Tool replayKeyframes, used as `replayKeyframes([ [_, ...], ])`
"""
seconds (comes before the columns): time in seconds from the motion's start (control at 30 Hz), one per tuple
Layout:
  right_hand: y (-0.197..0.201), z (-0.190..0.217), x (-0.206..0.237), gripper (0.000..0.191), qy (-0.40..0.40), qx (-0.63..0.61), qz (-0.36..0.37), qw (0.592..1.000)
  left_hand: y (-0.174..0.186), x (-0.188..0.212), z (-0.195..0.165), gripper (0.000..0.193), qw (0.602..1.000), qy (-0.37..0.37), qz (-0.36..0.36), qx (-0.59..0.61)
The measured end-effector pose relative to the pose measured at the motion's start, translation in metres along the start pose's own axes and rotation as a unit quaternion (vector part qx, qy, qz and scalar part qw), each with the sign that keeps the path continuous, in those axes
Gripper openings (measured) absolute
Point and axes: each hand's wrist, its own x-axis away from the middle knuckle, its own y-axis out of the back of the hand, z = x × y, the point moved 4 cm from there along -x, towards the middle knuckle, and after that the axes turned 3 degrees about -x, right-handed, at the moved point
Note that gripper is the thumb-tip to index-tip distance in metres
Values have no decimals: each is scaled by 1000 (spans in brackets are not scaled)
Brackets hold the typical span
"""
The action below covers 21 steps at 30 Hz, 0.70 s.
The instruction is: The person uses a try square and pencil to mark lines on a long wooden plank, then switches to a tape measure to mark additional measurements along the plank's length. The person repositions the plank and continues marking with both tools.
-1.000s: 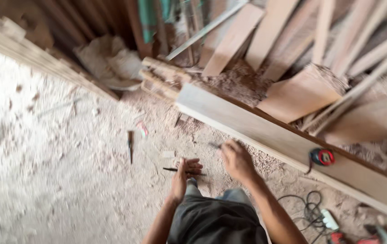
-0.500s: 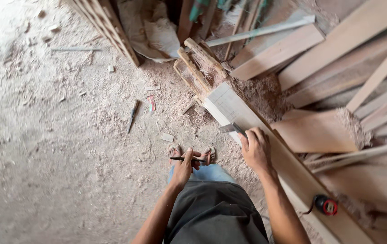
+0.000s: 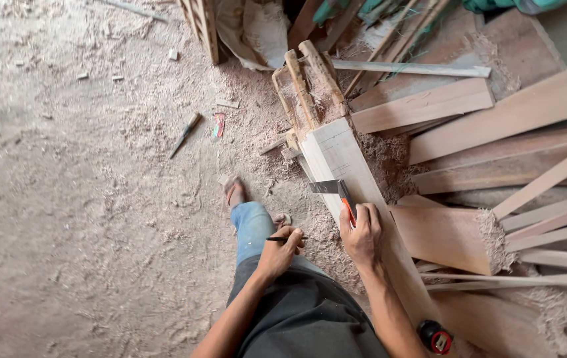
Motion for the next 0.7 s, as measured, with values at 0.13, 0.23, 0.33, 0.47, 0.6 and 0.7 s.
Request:
replayKeyframes([
  [0.13,-13,0,-1,19,17,-5,-2,1000,5,-4,9,30,1000,-22,-5,-17],
  [0.23,-21,-2,-2,18,19,-15,5,1000,13,-12,18,27,1000,-1,-13,-8],
  [0.33,-26,-2,-2,17,44,-18,-2,999,18,-21,20,25,999,-33,-26,20],
  [0.47,-32,-1,-1,17,41,-16,-9,999,15,-34,14,23,992,-54,-45,107],
  [0.6,-35,-1,0,17,50,-6,-20,999,9,-43,-3,26,979,-83,-77,169],
  [0.7,-37,-4,-1,17,41,-13,0,999,6,-46,-24,30,970,-100,-94,199],
])
